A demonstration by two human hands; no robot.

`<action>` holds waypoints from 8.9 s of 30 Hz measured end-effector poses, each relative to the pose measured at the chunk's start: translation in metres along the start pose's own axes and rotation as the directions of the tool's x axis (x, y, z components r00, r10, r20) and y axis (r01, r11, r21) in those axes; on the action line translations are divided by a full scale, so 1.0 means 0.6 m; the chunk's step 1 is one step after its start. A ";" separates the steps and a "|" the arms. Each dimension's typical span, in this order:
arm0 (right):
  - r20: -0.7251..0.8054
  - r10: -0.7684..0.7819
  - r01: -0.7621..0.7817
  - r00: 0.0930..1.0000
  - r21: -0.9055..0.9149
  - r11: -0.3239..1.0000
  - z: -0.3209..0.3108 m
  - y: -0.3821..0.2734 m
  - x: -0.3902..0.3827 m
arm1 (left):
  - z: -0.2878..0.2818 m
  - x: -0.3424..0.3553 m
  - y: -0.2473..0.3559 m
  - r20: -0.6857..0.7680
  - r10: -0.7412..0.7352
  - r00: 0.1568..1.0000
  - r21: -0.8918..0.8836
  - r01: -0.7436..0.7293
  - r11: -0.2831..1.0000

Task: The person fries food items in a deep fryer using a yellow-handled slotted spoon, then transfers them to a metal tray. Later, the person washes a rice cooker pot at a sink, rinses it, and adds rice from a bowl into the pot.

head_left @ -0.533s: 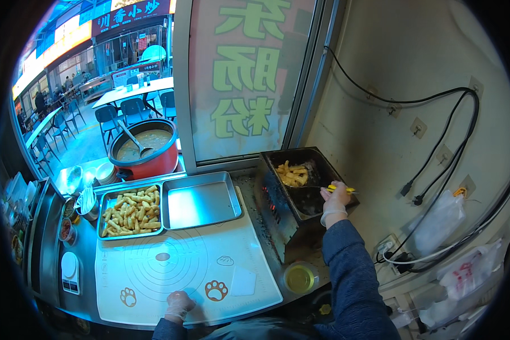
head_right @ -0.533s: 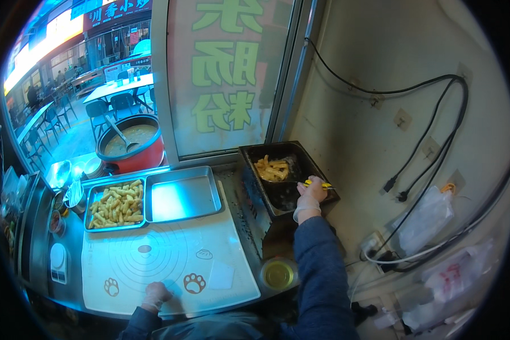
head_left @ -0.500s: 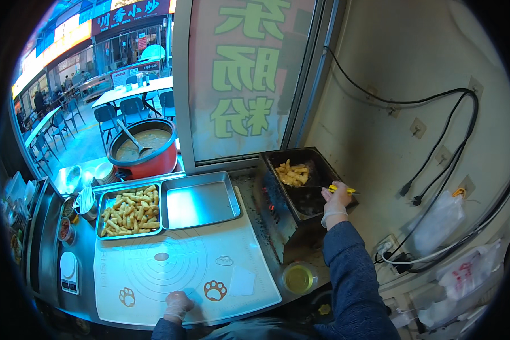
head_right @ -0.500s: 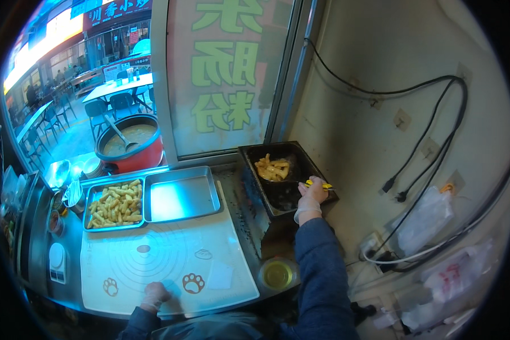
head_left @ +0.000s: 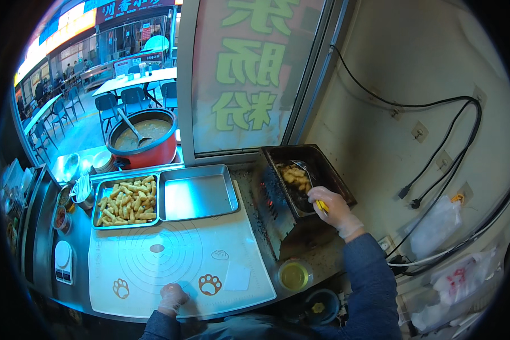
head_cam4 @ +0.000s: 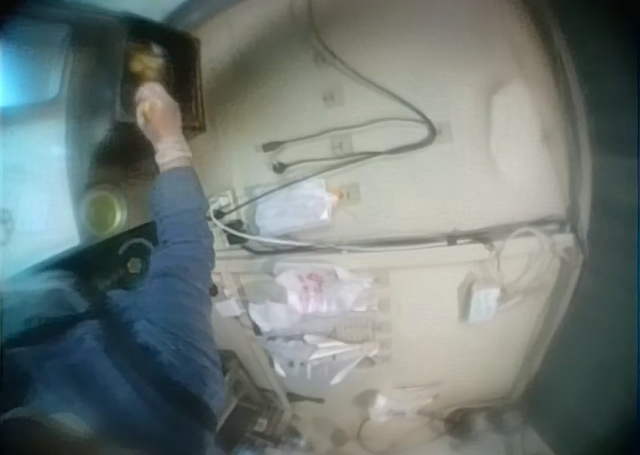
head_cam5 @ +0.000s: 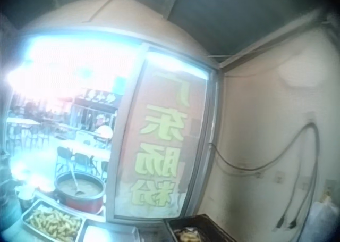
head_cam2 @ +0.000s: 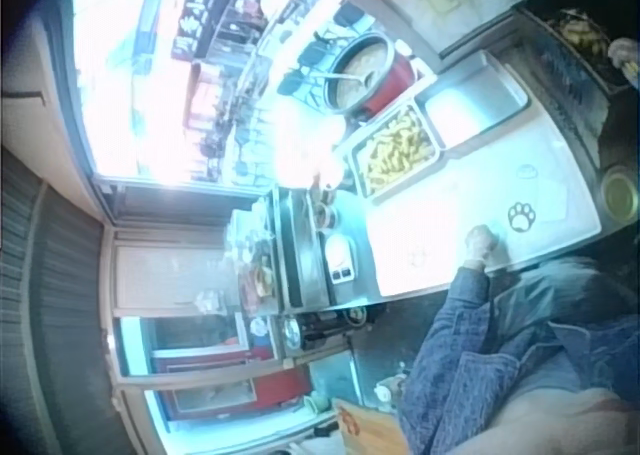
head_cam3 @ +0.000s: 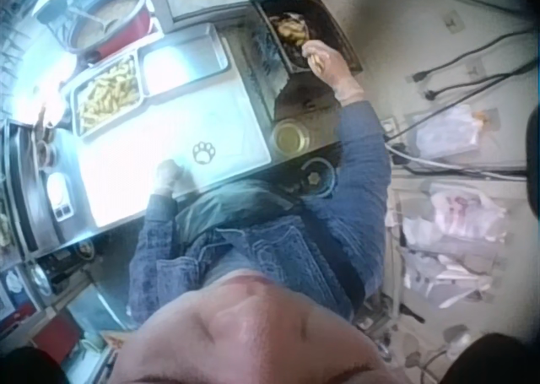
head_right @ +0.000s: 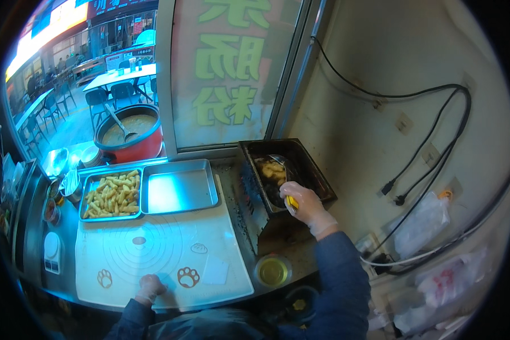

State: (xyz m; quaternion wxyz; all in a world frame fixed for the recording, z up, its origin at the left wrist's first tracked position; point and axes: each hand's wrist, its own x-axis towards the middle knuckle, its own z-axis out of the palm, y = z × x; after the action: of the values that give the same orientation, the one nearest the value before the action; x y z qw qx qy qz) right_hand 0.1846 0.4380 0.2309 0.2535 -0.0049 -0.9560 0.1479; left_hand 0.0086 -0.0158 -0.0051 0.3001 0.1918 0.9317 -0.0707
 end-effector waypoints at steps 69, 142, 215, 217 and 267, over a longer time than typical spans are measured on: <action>0.064 0.968 -0.584 0.244 0.806 0.094 -0.096 0.145 0.019 | -0.010 -0.008 -0.001 0.004 0.016 1.000 -0.050 -0.016 0.999; -0.039 0.980 -0.054 0.193 0.997 0.050 0.074 0.121 0.017 | 0.009 0.004 -0.014 0.000 0.040 0.999 -0.004 -0.040 0.999; 0.034 0.998 -0.278 0.054 0.961 -0.017 0.015 0.153 -0.042 | -0.002 -0.007 -0.008 -0.024 0.038 0.999 -0.036 -0.039 0.999; 0.077 0.990 -0.232 0.115 0.972 -0.048 0.036 0.151 -0.031 | -0.001 -0.008 -0.010 -0.034 0.039 0.999 -0.036 -0.040 0.999; -0.147 0.931 0.198 0.334 0.977 0.083 -0.022 0.095 -0.138 | 0.004 0.002 -0.015 0.040 0.033 0.999 0.007 -0.033 0.999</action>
State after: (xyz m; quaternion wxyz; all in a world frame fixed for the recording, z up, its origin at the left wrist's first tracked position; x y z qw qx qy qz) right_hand 0.2593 0.4890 0.1854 0.5517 -0.2350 -0.3269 0.7304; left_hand 0.0053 -0.0242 -0.0074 0.3191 0.2069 0.9220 -0.0730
